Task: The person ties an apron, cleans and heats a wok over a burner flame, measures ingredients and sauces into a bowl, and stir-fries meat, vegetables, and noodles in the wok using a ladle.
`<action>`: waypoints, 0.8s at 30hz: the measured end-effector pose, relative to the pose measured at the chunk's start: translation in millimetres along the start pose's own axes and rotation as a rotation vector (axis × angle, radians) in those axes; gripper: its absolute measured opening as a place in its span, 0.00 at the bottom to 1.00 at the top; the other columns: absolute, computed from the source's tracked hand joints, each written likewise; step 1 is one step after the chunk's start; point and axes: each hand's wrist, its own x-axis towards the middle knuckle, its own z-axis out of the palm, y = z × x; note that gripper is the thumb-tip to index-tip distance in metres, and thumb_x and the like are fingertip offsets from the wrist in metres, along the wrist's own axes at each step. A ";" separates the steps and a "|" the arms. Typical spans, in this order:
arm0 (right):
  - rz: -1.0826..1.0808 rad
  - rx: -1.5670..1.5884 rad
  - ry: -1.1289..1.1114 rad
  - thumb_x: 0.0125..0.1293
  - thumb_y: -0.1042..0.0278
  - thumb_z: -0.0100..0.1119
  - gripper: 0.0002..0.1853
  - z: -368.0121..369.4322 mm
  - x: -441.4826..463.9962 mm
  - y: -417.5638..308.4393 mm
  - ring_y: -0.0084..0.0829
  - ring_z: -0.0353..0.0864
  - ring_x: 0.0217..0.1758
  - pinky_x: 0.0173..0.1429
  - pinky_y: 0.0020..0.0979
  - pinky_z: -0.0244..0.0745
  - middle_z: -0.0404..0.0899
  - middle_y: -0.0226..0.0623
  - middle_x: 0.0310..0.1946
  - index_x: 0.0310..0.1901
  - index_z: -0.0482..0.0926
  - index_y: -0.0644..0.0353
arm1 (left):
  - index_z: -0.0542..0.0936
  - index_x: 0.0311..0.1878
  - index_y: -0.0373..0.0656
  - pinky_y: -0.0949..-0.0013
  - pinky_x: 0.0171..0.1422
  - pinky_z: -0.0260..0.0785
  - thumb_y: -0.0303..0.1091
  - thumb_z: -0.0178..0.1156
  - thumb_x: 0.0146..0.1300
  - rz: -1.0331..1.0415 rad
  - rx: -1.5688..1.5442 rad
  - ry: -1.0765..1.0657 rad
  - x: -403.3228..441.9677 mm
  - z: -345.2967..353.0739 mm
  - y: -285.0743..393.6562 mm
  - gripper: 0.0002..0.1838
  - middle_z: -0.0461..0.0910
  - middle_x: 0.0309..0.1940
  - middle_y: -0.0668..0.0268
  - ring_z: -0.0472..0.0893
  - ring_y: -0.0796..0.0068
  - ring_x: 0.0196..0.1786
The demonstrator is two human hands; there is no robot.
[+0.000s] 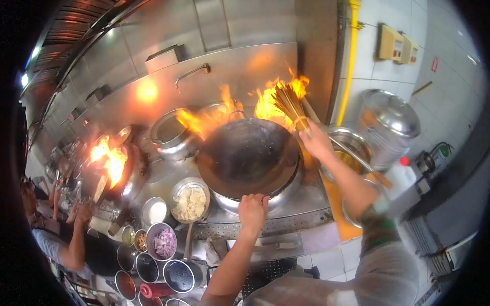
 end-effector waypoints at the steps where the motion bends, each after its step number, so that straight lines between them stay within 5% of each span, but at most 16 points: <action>1: 0.033 0.181 -0.037 0.68 0.52 0.57 0.34 -17.3 -34.3 4.8 0.44 0.85 0.40 0.44 0.43 0.78 0.83 0.50 0.42 0.72 0.60 0.56 | 0.84 0.32 0.43 0.55 0.45 0.69 0.38 0.63 0.60 0.015 -0.013 -0.010 -2.4 -1.2 -0.7 0.09 0.81 0.31 0.61 0.78 0.57 0.40; 2: 0.318 0.504 -0.197 0.69 0.54 0.58 0.34 -43.8 -84.2 -16.7 0.33 0.83 0.35 0.40 0.36 0.78 0.81 0.44 0.43 0.71 0.60 0.59 | 0.83 0.32 0.43 0.55 0.44 0.69 0.38 0.64 0.59 0.022 -0.032 0.010 -4.0 -5.6 -2.3 0.08 0.81 0.30 0.61 0.78 0.57 0.39; 3: 0.349 0.723 -0.154 0.70 0.57 0.59 0.33 -51.6 -135.1 -16.4 0.25 0.79 0.35 0.39 0.30 0.78 0.78 0.40 0.44 0.71 0.60 0.60 | 0.83 0.32 0.43 0.55 0.44 0.69 0.38 0.64 0.59 0.039 -0.055 0.029 -3.4 -10.8 -3.1 0.08 0.81 0.30 0.61 0.78 0.56 0.39; 6: 0.419 0.669 -0.071 0.69 0.59 0.58 0.33 -23.2 -288.7 38.3 0.25 0.78 0.41 0.45 0.29 0.77 0.75 0.43 0.53 0.70 0.60 0.64 | 0.82 0.31 0.45 0.54 0.45 0.63 0.39 0.66 0.57 0.062 0.003 0.033 -20.4 -59.5 11.6 0.08 0.80 0.29 0.64 0.77 0.59 0.39; 10: 0.543 0.622 -0.173 0.68 0.58 0.58 0.33 -20.7 -361.1 23.2 0.39 0.82 0.43 0.49 0.38 0.77 0.75 0.52 0.55 0.70 0.61 0.60 | 0.84 0.32 0.45 0.58 0.48 0.59 0.41 0.69 0.56 0.089 0.028 -0.038 -14.4 -132.7 40.7 0.10 0.81 0.27 0.66 0.77 0.63 0.37; 14: 0.476 0.190 -0.307 0.65 0.54 0.58 0.30 21.9 -335.2 38.8 0.54 0.78 0.51 0.56 0.47 0.73 0.72 0.57 0.56 0.67 0.67 0.56 | 0.84 0.32 0.39 0.60 0.53 0.60 0.34 0.70 0.55 0.090 -0.008 0.004 7.6 -183.3 86.3 0.08 0.80 0.25 0.60 0.76 0.59 0.33; 16: 0.333 0.021 -0.299 0.64 0.53 0.59 0.29 4.2 -307.3 31.2 0.54 0.74 0.55 0.59 0.49 0.71 0.71 0.56 0.57 0.64 0.70 0.55 | 0.84 0.33 0.38 0.63 0.47 0.64 0.34 0.69 0.55 0.200 0.031 0.041 23.1 -189.6 78.2 0.09 0.80 0.24 0.57 0.77 0.61 0.30; 17: 0.169 -0.159 -0.292 0.64 0.52 0.59 0.27 -9.5 -286.3 30.1 0.54 0.71 0.58 0.61 0.50 0.68 0.70 0.54 0.57 0.62 0.73 0.55 | 0.84 0.32 0.39 0.63 0.45 0.63 0.37 0.68 0.56 0.122 0.015 -0.073 35.7 -196.0 75.6 0.10 0.81 0.25 0.59 0.77 0.63 0.30; 22: 0.139 -0.340 0.171 0.61 0.66 0.57 0.16 -79.3 -179.1 82.3 0.51 0.69 0.58 0.59 0.48 0.67 0.70 0.52 0.55 0.50 0.78 0.61 | 0.83 0.31 0.36 0.73 0.30 0.60 0.40 0.64 0.63 0.012 -0.186 -0.344 141.4 -211.8 56.9 0.14 0.76 0.19 0.70 0.69 0.81 0.24; 24: 0.228 -0.503 0.116 0.60 0.70 0.55 0.16 -86.2 -143.2 130.2 0.49 0.69 0.59 0.61 0.47 0.66 0.70 0.53 0.55 0.51 0.76 0.62 | 0.82 0.29 0.35 0.72 0.31 0.61 0.41 0.63 0.64 0.005 -0.199 -0.469 175.8 -225.8 50.3 0.16 0.74 0.20 0.74 0.68 0.84 0.27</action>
